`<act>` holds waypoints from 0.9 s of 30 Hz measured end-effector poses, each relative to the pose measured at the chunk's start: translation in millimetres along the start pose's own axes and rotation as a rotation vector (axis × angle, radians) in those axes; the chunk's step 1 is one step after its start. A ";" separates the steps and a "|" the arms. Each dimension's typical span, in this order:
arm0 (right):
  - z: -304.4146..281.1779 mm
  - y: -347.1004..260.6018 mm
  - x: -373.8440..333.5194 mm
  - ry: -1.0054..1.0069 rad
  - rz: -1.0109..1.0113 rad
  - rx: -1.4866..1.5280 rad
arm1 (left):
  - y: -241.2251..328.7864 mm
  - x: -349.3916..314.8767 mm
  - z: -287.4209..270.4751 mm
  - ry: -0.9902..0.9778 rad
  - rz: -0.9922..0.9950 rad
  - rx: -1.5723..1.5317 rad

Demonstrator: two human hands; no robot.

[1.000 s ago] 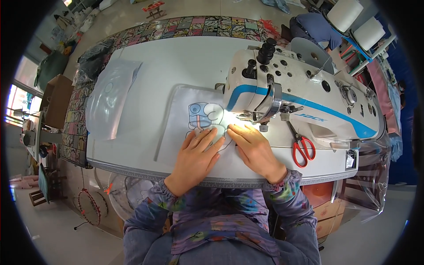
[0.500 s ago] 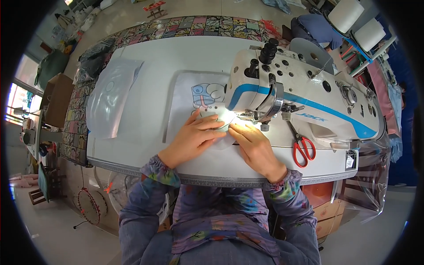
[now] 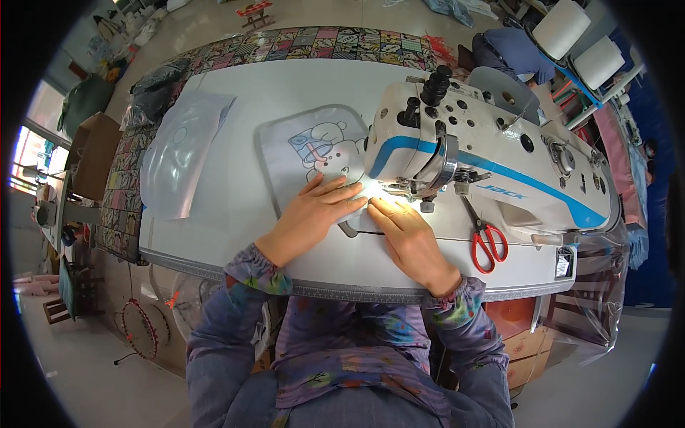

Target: Sewing the edges of plastic pouches using an industrial sewing machine.

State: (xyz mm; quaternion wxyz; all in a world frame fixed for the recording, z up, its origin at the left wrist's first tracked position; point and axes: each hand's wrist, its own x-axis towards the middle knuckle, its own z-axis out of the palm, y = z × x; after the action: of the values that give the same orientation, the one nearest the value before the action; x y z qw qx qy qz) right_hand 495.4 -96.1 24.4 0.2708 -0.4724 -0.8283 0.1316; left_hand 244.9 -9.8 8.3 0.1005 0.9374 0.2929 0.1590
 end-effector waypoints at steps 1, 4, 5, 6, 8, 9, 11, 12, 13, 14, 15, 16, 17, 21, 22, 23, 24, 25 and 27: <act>-0.8 0.8 0.0 0.011 -0.017 -0.032 | 6.9 -1.5 1.2 0.001 0.001 -0.002; 1.2 1.6 -0.2 0.024 -0.035 -0.056 | 30.7 -8.9 1.0 0.065 -0.062 0.070; 1.3 1.6 -0.9 0.024 -0.031 -0.054 | 40.8 -9.8 0.0 0.084 -0.090 0.074; 0.9 1.6 -1.6 0.024 -0.031 -0.054 | 49.4 -11.1 0.1 0.103 -0.117 0.078; 0.2 1.1 -3.2 0.043 -0.038 -0.053 | 62.1 -15.2 2.2 0.112 -0.122 0.061; -0.3 0.3 -3.9 0.043 -0.038 -0.053 | 67.4 -17.0 3.3 0.120 -0.128 0.045; -1.7 -2.2 -5.9 0.043 -0.019 0.013 | 76.4 -20.6 9.0 0.132 -0.132 0.022; -2.3 -3.5 -7.3 0.043 -0.020 0.013 | 78.3 -21.4 10.2 0.143 -0.135 -0.001; -3.1 -5.0 -9.1 0.062 -0.021 0.027 | 77.5 -21.9 9.3 0.143 -0.136 -0.001; -3.6 -6.5 -11.5 0.081 -0.021 0.039 | 75.6 -20.7 5.5 0.145 -0.133 -0.004; -4.0 -10.0 -16.7 0.080 -0.021 0.038 | 73.0 -19.7 3.2 0.146 -0.131 -0.008; -4.4 -15.2 -24.0 0.096 0.039 0.110 | 70.2 -18.9 3.2 0.147 -0.130 -0.009; -5.0 -19.7 -29.0 0.112 0.097 0.185 | 67.5 -18.6 2.8 0.150 -0.117 -0.052; -9.1 -28.8 -32.0 0.099 0.073 0.120 | 45.7 -26.9 -0.5 0.181 -0.122 -0.064; -8.4 -29.6 -29.6 0.113 0.072 0.091 | 36.7 -30.3 -6.3 0.238 -0.172 0.038; -9.1 -28.9 -28.7 0.125 0.077 0.057 | 25.4 -32.2 -13.1 0.295 -0.219 0.134; -9.8 -26.2 -28.0 0.125 0.083 0.053 | 10.3 -33.7 -21.8 0.343 -0.310 0.258; -6.6 -24.3 -24.6 0.133 0.068 0.027 | -8.0 -41.3 -33.4 0.391 -0.411 0.389; -5.3 -19.3 -22.9 0.143 0.063 -0.007 | -43.7 -51.1 -54.4 0.429 -0.625 0.610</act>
State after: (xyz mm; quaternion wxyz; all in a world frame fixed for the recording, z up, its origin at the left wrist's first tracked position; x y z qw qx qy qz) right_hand 494.0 -125.9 30.4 0.3232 -0.5075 -0.7920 0.1030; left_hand 163.1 1.0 34.4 -0.1985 0.7373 0.6079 0.2180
